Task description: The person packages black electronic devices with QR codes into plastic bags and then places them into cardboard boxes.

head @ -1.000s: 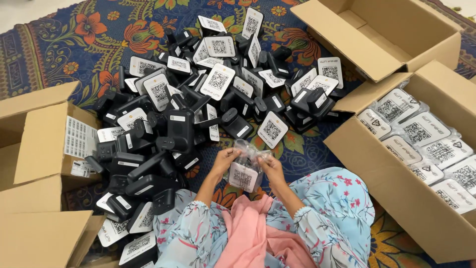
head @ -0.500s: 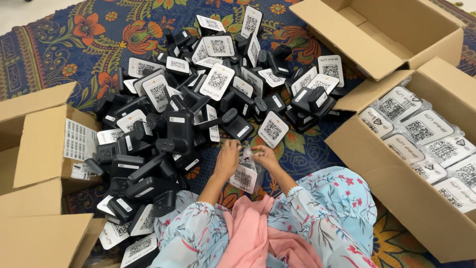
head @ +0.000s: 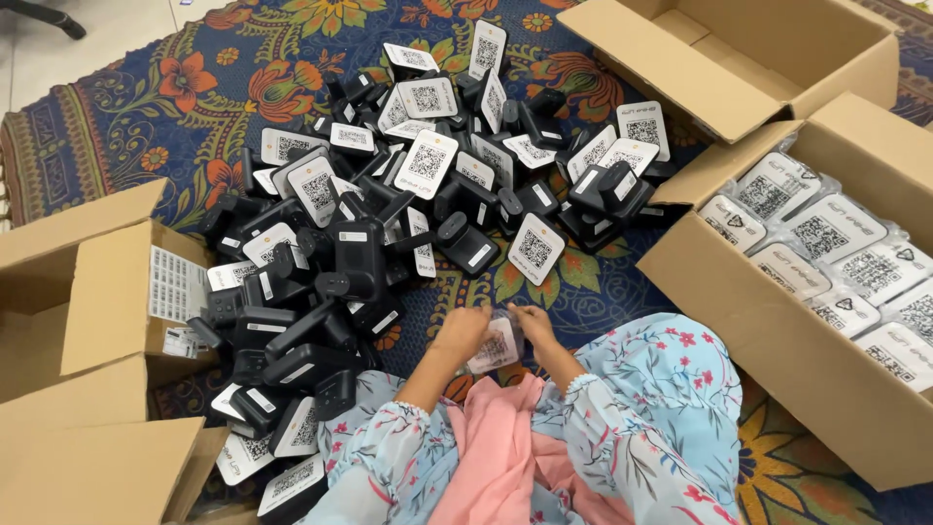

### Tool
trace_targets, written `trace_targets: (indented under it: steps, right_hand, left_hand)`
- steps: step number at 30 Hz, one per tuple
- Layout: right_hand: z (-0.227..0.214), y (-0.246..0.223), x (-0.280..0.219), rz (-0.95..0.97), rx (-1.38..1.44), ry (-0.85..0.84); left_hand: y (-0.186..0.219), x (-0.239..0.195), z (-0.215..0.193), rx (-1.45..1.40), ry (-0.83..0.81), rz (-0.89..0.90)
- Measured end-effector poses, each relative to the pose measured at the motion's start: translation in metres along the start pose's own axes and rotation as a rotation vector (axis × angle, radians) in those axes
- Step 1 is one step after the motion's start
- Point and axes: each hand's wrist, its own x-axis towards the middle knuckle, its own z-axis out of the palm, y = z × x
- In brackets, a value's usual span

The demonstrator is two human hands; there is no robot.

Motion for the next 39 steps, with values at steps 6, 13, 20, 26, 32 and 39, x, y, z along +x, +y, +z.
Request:
trace_targets:
  steps: [6, 13, 20, 26, 32, 39]
  right_hand:
    - [-0.036, -0.031, -0.068, 0.300, 0.113, -0.048]
    - [-0.066, -0.120, -0.129, 0.183, 0.660, -0.392]
    - [-0.227, -0.213, -0.178, -0.324, 0.225, -0.133]
    - [-0.350, -0.258, -0.253, -0.826, -0.140, 0.352]
    - [-0.442, -0.218, -0.262, -0.841, -0.240, 0.754]
    - [-0.468, -0.144, -0.209, -0.550, -0.367, 0.644]
  left_hand:
    - [-0.036, 0.015, 0.045, -0.296, 0.107, -0.471]
    - [0.042, 0.034, -0.015, -1.462, 0.095, -0.472]
    - [0.151, 0.146, -0.040, -1.071, 0.034, 0.124]
    - [0.319, 0.247, -0.011, -0.615, 0.287, 0.438]
    - [0.442, 0.274, 0.013, -0.583, 0.148, 0.524]
    - [0.410, 0.310, 0.098, -0.223, 0.044, 0.543]
